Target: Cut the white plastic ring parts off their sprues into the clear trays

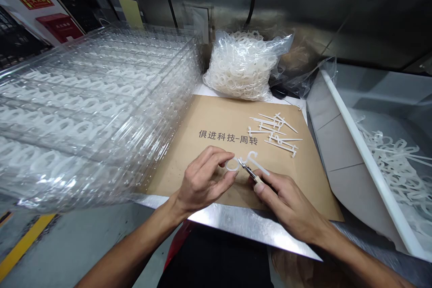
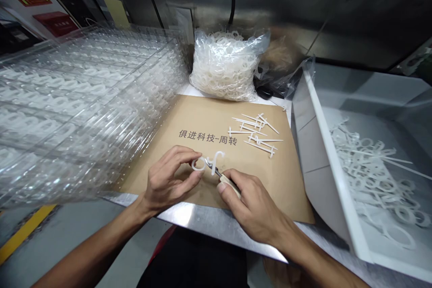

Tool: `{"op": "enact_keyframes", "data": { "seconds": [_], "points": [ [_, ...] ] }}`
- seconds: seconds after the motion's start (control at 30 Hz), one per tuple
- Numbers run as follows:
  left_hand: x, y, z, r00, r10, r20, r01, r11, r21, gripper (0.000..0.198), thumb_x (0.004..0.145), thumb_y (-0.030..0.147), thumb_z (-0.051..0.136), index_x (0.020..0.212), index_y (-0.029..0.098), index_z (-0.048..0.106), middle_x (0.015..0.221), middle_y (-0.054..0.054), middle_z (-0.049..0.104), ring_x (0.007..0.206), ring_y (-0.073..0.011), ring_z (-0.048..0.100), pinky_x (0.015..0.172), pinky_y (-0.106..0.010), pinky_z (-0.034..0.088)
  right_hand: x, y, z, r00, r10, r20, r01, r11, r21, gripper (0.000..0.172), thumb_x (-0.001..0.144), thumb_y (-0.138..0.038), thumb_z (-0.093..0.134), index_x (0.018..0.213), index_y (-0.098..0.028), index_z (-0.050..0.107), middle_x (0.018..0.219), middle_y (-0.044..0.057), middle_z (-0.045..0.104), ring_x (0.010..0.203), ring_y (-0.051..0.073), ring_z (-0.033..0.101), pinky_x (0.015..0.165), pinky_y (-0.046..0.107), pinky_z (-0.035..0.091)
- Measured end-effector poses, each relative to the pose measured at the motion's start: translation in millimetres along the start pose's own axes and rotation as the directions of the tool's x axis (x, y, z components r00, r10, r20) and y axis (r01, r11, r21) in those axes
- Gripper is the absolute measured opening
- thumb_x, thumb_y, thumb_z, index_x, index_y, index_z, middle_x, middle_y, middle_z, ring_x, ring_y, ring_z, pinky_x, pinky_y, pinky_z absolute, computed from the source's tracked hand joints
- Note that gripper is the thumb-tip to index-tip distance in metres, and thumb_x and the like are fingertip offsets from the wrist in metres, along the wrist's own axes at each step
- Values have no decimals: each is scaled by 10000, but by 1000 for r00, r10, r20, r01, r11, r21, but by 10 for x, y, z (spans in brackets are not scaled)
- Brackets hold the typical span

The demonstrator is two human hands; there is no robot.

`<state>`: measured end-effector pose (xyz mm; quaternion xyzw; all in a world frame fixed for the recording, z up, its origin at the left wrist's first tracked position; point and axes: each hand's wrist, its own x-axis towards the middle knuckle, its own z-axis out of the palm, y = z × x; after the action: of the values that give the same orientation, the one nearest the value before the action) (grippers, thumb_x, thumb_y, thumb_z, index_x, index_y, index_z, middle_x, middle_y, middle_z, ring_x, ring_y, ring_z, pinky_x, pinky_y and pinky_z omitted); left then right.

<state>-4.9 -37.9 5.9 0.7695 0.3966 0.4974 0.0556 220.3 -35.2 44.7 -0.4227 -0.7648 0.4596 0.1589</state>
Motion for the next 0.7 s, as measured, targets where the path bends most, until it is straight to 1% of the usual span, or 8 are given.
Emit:
{"op": "enact_keyframes", "data": {
  "seconds": [0.13,0.27,0.37,0.43,0.5,0.57,0.7],
  "points": [
    [5,-8,5,1000,0,5,0,1000,-4,311,829,98,705,1126,108,612,917,-79,637,837,-163,622,725,-291,555,1,-7,2,1000,1,1,-1,999,-43,303,1056,-356,363,888,-190,552,737,-17,535,667,145,495,646,292,368],
    [2,-9,3,1000,-4,21,4,1000,-10,309,841,100,694,1138,115,610,918,-76,638,826,-159,625,726,-289,558,14,29,34,1000,-11,-14,10,994,-107,305,1059,-341,328,843,-202,492,736,-8,539,650,148,485,633,294,357],
    [-2,-5,3,999,-9,40,10,1000,-16,305,852,110,681,1147,132,606,918,-69,638,823,-157,624,725,-287,560,27,61,62,999,-8,-38,3,991,-131,340,1059,-355,317,766,-218,421,687,-20,495,611,143,454,604,290,336],
    [-3,-5,5,998,-15,57,16,1000,-20,287,865,117,668,1144,140,605,907,-64,638,811,-153,619,716,-284,558,37,77,69,999,-2,-42,-3,992,-128,362,1062,-368,316,744,-221,404,671,-25,477,599,139,442,599,287,334],
    [-1,-6,7,998,-30,63,31,999,-12,268,874,117,655,1136,141,605,902,-62,642,797,-147,611,709,-282,552,45,93,68,999,7,-38,-11,995,-100,363,1064,-378,330,751,-217,421,681,-25,490,608,136,449,605,282,344],
    [-1,-10,7,998,-48,50,48,999,9,259,875,113,652,1129,137,608,906,-66,646,789,-143,604,705,-282,547,50,116,61,999,21,-44,-23,999,-37,369,1065,-397,338,764,-212,446,687,-27,497,611,133,458,600,273,355],
    [-6,-21,0,997,-70,17,69,997,45,262,866,107,652,1124,136,614,905,-64,652,785,-143,594,708,-285,538,57,163,48,996,63,-70,-55,993,109,448,1064,-466,324,727,-205,459,666,-31,488,593,125,466,580,260,378]
  ]
}}
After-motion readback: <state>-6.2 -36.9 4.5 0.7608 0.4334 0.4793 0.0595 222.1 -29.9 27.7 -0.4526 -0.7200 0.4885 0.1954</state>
